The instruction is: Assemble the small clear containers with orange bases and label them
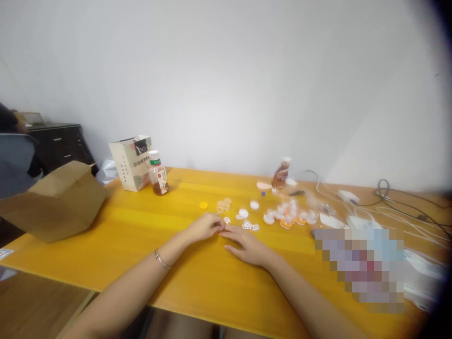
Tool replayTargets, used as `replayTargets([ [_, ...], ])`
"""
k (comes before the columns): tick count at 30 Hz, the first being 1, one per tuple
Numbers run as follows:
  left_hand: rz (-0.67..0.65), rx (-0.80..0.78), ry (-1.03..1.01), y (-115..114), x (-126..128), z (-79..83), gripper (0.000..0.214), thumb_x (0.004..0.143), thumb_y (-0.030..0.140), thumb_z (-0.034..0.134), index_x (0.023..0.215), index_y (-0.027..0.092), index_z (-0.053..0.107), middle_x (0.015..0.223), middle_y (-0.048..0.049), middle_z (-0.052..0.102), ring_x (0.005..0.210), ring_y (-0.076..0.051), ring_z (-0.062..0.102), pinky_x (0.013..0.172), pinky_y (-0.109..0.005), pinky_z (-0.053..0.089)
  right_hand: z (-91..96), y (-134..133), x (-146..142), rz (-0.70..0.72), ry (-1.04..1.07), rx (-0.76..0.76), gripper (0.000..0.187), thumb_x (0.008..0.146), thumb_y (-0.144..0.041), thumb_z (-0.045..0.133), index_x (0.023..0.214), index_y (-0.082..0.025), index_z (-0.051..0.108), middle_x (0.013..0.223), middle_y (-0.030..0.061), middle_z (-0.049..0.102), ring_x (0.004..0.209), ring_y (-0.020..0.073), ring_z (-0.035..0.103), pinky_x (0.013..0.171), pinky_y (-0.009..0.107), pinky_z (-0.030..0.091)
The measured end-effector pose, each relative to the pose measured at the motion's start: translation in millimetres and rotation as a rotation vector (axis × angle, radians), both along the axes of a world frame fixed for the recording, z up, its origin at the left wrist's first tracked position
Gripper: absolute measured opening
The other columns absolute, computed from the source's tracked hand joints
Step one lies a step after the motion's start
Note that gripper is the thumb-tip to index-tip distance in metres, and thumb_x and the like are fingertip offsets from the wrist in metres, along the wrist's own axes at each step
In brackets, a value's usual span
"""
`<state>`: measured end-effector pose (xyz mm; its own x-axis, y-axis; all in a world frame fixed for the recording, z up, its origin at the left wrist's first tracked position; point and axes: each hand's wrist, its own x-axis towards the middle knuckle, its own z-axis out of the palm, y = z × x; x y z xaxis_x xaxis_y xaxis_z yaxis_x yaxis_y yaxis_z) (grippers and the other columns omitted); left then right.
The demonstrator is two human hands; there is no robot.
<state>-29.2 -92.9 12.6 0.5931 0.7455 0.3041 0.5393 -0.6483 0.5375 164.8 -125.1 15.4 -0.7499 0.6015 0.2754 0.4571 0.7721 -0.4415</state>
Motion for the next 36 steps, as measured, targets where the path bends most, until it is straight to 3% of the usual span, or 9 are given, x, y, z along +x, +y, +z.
replayTargets([
  [27,0.112,-0.051,-0.012,-1.5,-0.2,-3.5,0.011,0.073,0.013,0.046,0.079,0.015,0.055,0.077,-0.0022,0.059,0.070,-0.011,0.053,0.065,-0.021,0.041,-0.2,0.4,0.4,0.009,0.014,-0.045,0.038,0.081,-0.032,0.044,0.118,-0.024,0.047,0.129,0.0041,0.043,0.117,0.0200,0.040,0.099,0.038,0.031],
  [36,0.078,0.074,0.102,-4.6,-0.5,3.1,0.012,0.076,0.014,0.045,0.077,0.016,0.058,0.077,-0.0028,0.060,0.071,-0.012,0.053,0.067,-0.022,0.039,0.4,-0.7,0.1,-0.012,0.006,-0.047,0.038,0.081,-0.033,0.044,0.117,-0.024,0.048,0.129,0.0042,0.043,0.117,0.0196,0.041,0.098,0.037,0.032],
])
